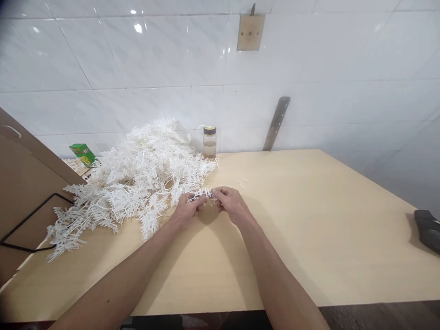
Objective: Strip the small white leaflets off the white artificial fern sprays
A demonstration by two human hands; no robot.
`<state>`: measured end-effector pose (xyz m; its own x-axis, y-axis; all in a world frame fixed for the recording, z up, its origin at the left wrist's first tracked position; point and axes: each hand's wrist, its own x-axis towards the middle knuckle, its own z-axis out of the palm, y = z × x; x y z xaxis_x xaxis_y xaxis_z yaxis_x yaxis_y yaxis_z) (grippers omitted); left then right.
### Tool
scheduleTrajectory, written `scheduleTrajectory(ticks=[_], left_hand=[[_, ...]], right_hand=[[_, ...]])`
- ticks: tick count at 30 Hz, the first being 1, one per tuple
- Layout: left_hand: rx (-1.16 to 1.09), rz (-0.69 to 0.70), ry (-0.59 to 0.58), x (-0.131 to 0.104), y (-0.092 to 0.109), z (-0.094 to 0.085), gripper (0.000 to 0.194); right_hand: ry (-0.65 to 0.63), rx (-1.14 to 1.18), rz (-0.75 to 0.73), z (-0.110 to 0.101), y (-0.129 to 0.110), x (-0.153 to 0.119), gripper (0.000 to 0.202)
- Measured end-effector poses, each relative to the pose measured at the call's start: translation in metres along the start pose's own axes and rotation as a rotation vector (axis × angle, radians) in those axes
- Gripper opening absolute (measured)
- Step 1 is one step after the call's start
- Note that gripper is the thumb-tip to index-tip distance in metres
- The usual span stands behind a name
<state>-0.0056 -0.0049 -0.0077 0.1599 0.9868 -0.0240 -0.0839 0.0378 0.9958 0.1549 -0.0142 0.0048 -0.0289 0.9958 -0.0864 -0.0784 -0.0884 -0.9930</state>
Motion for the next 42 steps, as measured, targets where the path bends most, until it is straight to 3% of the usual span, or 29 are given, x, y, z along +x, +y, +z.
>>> scheduleTrajectory(ticks=[9, 18, 26, 30, 35, 42], left_hand=[[-0.22, -0.082, -0.125, 0.003, 0.009, -0.006, 0.026], [-0.26, -0.095, -0.195, 0.003, 0.013, -0.008, 0.028], [-0.036, -0.02, -0.067, 0.0, 0.007, -0.004, 0.029], [-0.09, -0.027, 0.006, 0.002, 0.004, -0.002, 0.038], [-0.244, -0.02, -0.072, 0.005, 0.002, -0.001, 0.039], [-0.314, -0.063, -0.148, 0.001, 0.01, 0.002, 0.027]], right_hand=[[0.059, 0.039, -0.034, 0.003, -0.003, -0.001, 0.04], [0.091, 0.067, -0.044, 0.003, 0.0, 0.002, 0.042], [0.089, 0.08, -0.053, 0.002, 0.0, 0.002, 0.041], [0.091, 0.149, 0.035, 0.003, 0.007, 0.004, 0.038], [-0.105, 0.089, 0.031, 0.021, 0.016, 0.002, 0.036], [-0.028, 0.089, 0.017, 0.033, 0.015, 0.0, 0.038]])
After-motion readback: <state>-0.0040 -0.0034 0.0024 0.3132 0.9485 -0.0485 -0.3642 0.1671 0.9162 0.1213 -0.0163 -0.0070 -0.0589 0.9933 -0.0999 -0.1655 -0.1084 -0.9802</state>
